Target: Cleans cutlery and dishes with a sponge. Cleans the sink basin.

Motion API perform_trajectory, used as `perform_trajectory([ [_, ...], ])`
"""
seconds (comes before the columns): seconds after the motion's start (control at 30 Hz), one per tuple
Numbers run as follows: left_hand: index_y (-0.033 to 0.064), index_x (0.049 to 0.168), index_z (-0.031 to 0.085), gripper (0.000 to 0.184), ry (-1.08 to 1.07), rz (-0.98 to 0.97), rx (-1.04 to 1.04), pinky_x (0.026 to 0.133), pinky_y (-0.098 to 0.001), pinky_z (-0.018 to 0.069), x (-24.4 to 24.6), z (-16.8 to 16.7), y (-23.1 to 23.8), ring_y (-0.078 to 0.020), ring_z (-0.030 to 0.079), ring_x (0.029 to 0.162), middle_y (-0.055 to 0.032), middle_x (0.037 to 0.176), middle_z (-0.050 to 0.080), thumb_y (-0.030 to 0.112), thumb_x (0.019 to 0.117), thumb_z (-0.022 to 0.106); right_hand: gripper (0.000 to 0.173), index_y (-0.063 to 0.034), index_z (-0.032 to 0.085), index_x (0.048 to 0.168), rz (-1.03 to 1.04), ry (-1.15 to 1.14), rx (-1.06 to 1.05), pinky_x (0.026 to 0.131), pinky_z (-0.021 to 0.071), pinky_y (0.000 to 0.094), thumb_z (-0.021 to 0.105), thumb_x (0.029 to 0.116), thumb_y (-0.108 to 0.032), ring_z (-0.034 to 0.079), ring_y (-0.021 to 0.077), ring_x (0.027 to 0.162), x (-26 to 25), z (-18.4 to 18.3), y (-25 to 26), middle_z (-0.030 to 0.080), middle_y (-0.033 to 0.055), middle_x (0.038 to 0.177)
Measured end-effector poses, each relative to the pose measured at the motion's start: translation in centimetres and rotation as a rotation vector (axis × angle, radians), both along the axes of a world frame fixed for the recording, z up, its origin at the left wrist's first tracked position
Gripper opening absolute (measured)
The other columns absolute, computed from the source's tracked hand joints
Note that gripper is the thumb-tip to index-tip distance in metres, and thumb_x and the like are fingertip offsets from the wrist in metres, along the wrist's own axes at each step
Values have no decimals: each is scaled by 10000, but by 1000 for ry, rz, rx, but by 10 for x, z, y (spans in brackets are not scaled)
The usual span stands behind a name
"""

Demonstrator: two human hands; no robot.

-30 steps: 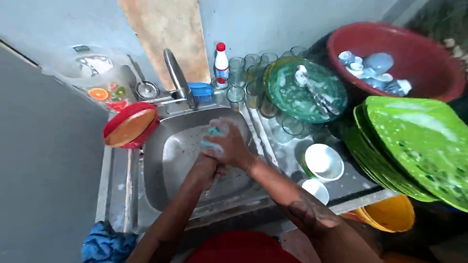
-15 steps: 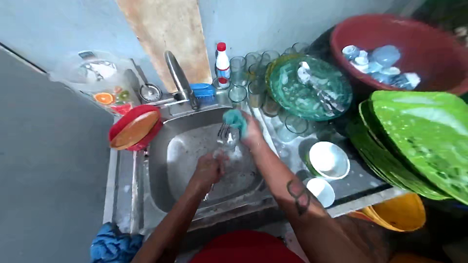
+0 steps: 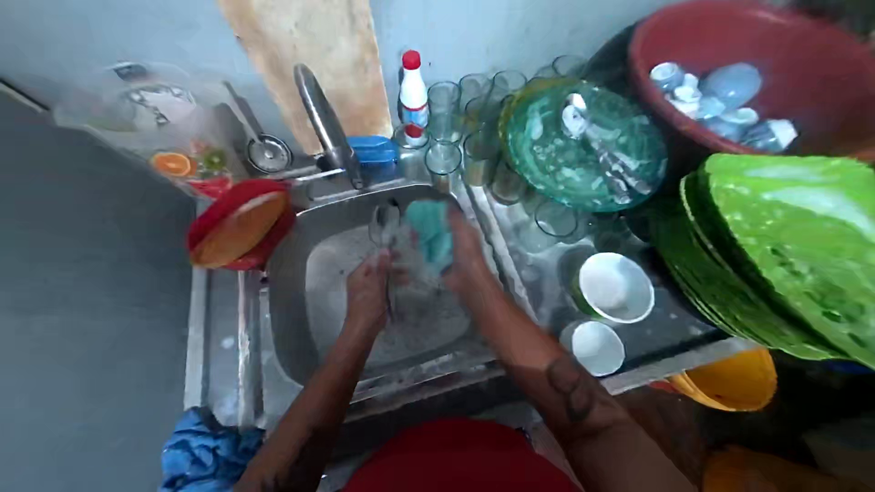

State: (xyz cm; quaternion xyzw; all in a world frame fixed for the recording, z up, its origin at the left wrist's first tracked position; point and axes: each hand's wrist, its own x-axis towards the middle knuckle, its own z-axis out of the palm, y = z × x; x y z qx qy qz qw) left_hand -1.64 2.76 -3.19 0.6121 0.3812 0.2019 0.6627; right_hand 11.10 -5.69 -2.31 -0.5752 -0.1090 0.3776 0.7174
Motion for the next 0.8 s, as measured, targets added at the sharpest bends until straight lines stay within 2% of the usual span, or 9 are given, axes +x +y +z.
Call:
perform_trajectory([
  [0.03,2,1296,590,399,-73,21,-24,803,-319,568,6,-3,1,-121,657,871,-86,1075,678,295,1104,398,415,-130,521,1390,79,-82,-70,689,546,293,393,1098,-395,616,102,796,-23,-6,3,647,58,1030],
  [0.1,53,1342,550,394,-133,79,-79,827,-274,559,14,-3,8,-72,653,952,-36,1126,672,313,1116,359,462,-35,426,1501,157,-171,-124,900,551,432,460,1097,-257,658,256,1031,-57,-2,16,642,222,1240],
  [0.17,13,1416,505,406,-128,77,-60,938,-343,543,14,0,23,-153,663,1091,-104,1273,666,245,1119,357,486,-16,381,1524,199,-162,-154,954,524,451,485,1090,-210,643,284,1102,-68,1,26,618,255,1284],
  [0.4,50,1536,293,487,-274,174,59,877,-343,614,35,13,30,-189,723,992,-140,1393,563,20,1066,418,438,-106,443,1463,340,142,-142,669,561,292,568,1049,-181,643,131,786,-49,11,8,646,100,1037],
  [0.53,-16,1377,409,306,-320,226,-52,731,-306,626,60,16,26,-140,723,775,-88,1114,695,98,1092,417,588,-41,432,1506,530,-601,-464,901,561,492,659,966,-91,693,335,1022,-30,20,-20,680,245,1165],
  [0.6,-41,1269,470,268,-310,164,-141,746,-336,627,69,18,27,-171,733,807,-102,1003,718,156,1112,379,600,-76,506,1503,476,-1003,-578,812,551,579,677,928,-51,690,431,939,-16,13,-39,690,271,1091],
  [0.67,-38,1323,472,425,-217,0,-133,793,-368,625,68,19,31,-199,736,870,-121,1017,720,313,1127,332,516,-98,637,1382,282,-1325,-573,661,561,611,687,874,-20,696,481,822,13,9,-53,686,297,1056],
  [0.7,-43,1375,446,487,-154,-89,-91,807,-374,629,65,15,32,-204,744,869,-138,1035,725,353,1127,311,487,-92,668,1344,182,-1421,-573,625,555,620,671,864,-14,696,493,793,32,12,-59,686,309,1039],
  [0.8,-85,1384,478,467,244,-421,189,869,-412,571,51,-36,32,-255,690,927,-219,1154,672,286,1124,362,355,-17,678,1303,-58,-1363,-667,799,539,664,575,974,-99,700,500,973,92,43,-72,699,300,1149],
])
